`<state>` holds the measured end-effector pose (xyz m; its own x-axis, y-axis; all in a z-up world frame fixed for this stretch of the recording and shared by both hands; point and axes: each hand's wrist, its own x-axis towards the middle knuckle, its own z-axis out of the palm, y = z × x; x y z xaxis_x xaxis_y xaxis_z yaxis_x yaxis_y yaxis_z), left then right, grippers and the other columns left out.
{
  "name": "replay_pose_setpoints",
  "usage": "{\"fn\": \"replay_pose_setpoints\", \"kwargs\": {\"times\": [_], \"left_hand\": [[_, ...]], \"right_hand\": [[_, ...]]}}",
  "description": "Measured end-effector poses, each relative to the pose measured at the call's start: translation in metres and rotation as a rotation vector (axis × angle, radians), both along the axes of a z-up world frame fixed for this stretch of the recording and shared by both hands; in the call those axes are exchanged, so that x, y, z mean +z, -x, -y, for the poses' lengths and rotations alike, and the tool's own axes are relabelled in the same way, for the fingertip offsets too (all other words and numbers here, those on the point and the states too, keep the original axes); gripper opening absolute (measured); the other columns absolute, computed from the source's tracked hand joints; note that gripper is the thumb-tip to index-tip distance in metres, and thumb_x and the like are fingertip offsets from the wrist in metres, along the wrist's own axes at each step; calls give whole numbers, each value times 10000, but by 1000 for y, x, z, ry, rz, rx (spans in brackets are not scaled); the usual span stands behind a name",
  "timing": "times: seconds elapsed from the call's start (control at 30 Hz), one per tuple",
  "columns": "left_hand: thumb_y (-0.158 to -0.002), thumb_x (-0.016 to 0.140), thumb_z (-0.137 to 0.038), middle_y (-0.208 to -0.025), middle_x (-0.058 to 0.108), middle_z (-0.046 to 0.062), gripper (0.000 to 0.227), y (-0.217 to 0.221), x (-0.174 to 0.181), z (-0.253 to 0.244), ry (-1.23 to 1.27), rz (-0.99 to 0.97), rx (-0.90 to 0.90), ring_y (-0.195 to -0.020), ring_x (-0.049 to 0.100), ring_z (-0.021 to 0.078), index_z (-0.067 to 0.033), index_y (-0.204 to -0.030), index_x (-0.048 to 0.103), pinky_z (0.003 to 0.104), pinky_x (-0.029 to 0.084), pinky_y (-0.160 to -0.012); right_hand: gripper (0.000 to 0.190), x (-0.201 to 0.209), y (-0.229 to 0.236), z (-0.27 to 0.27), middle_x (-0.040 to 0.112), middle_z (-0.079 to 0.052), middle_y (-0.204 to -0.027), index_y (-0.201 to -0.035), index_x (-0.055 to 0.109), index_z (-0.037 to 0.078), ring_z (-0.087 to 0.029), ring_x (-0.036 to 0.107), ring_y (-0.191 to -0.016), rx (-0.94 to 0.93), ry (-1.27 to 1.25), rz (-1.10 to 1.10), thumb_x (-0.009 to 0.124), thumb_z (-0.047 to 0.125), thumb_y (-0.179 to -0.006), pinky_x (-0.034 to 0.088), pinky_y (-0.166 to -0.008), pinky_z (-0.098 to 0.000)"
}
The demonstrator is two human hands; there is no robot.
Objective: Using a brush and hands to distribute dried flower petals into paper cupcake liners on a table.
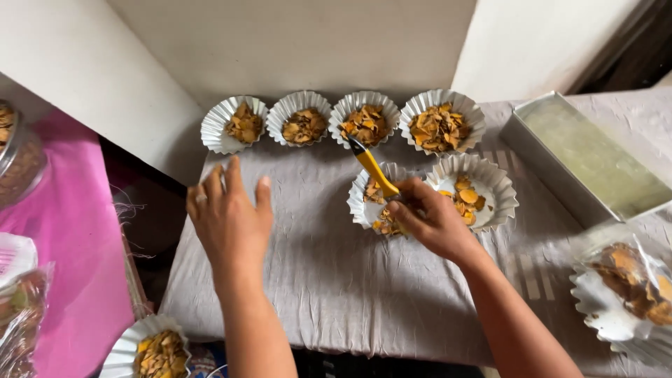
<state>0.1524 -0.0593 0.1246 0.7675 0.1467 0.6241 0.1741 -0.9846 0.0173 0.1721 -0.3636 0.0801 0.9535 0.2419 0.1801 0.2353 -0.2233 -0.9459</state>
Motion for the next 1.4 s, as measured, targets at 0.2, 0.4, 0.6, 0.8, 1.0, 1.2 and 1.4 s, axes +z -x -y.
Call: {"fn": "replay_pose_setpoints", "kwargs": {"times": [0.2, 0.4, 0.6, 0.8, 1.0, 1.2, 1.4], "left_hand": [[-968, 404, -697, -1522, 549, 148, 810, 102, -14, 13, -19, -362, 381, -1378, 501, 361, -119, -1528, 497, 584, 246, -1173], [-795, 596, -622, -1616, 322, 235, 1108, 127, -85, -29, 83, -782, 605, -1503, 278, 426, -63, -1638, 145, 702, 186, -1153], [-810, 643, -20, -1586, 398, 209, 917, 105, -116, -44, 212, -602, 366, -1466, 363, 390, 39, -1611, 200, 609, 314, -1179], [-746, 725, 25, -1432, 576, 249, 932, 35, -106, -24, 152, -345, 177, -1289, 576, 400, 55, -1581, 312, 560, 339, -1180], [-942, 516, -1, -1428, 607, 207, 647, -46, -131, -58, -35, -369, 68, -1394, 506, 368, 39, -1571, 367, 611, 192, -1219], [-1001, 578, -128, -1431, 620, 202, 596, -68, -120, -70, -57, -341, -53, -1381, 536, 330, -7, -1566, 430, 547, 184, -1232], [-1042, 570, -337, -1513, 572, 174, 564, -32, -90, -45, -112, -224, -140, -1457, 472, 296, -53, -1526, 518, 507, 123, -1270]], "right_hand": [[334, 17, 1, 4, 645, -16, -786, -1191, 637, 85, -116, 589, -653, 54, 117, -118, 629, 326, -960, 501, -564, -269], [308, 15, 2, 2, 599, -9, -760, -1188, 627, 77, -108, 546, -611, 126, 175, -43, 595, 313, -991, 467, -525, -261], [354, 12, 1, 2, 585, 0, -753, -1224, 638, 90, -111, 536, -616, 103, 179, -87, 604, 343, -978, 455, -540, -274], [392, 13, 2, 1, 605, -8, -763, -1255, 637, 89, -114, 553, -629, 83, 178, -106, 614, 351, -965, 472, -553, -272], [314, 6, -1, 2, 672, -200, -722, -1159, 694, -34, -278, 624, -612, 32, 12, 34, 704, 191, -939, 492, -556, -382], [313, 9, 0, 2, 676, -199, -722, -1151, 692, -25, -277, 632, -616, 13, 25, 49, 719, 195, -930, 498, -560, -387], [284, 4, -6, 1, 737, -185, -836, -1142, 663, 5, -302, 728, -813, -63, -10, 90, 743, 162, -919, 560, -797, -455]]}}
